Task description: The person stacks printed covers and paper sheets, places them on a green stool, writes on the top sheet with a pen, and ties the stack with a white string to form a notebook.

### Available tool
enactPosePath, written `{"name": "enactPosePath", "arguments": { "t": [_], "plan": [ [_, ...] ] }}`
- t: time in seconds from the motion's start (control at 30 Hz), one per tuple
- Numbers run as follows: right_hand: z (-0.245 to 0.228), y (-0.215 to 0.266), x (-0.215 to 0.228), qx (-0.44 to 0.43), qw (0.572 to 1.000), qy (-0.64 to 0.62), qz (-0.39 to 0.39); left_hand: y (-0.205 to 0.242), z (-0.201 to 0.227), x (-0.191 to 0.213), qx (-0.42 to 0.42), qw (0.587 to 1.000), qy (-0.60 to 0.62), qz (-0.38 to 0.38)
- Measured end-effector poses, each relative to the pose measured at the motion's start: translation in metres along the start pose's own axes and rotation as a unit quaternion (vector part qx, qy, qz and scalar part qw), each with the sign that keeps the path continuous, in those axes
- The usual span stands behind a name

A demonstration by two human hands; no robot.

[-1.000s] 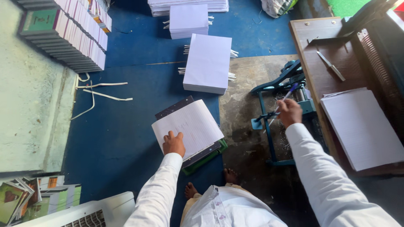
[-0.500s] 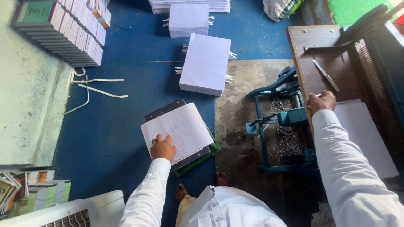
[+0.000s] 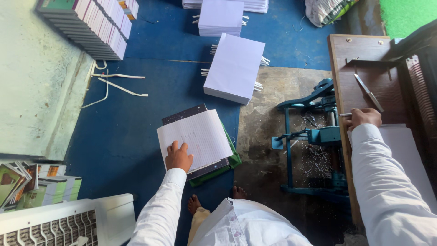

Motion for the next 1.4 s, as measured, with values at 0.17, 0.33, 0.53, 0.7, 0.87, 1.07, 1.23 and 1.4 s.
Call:
{"name": "enactPosePath", "arguments": {
  "t": [0.17,0.33,0.53,0.7,0.87,1.07,1.23,1.4],
  "plan": [
    [-0.019,-0.023,0.006,0.123,0.984,0.074,0.104,0.001,-0.003,-0.003,-0.006,0.999,0.018,0.037],
    [-0.03,-0.019,-0.054,0.266,0.95,0.134,0.089,0.001,-0.005,-0.007,-0.001,0.999,0.027,0.042],
    [-0.05,0.09,-0.161,0.54,0.835,0.09,0.063,0.0,-0.007,-0.007,0.014,0.998,0.04,0.041],
    [-0.024,0.183,-0.258,0.432,0.869,0.158,-0.183,0.001,-0.008,-0.004,0.019,0.997,0.067,0.041],
    [-0.02,0.283,-0.301,0.476,0.805,0.208,-0.286,-0.004,-0.01,-0.003,0.032,0.997,0.071,0.004],
    [0.006,0.344,-0.349,0.567,0.714,0.283,-0.297,-0.009,-0.014,-0.005,0.035,0.996,0.078,-0.001],
    [0.035,0.352,-0.372,0.528,0.728,0.327,-0.291,-0.009,-0.019,-0.009,0.011,0.995,0.084,0.05],
    [0.043,0.35,-0.376,0.482,0.735,0.376,-0.293,-0.005,-0.031,-0.005,0.011,0.994,0.07,0.078]
  ]
}}
Point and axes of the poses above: each hand's wrist, its own y-axis away from the middle knuckle, its own x-axis out of the back of the hand, z = x × y, the point moved 10 cm from there along -y, towards the middle knuckle, and after that the axes turned 9 degrees about -x, right-handed, at the moved point
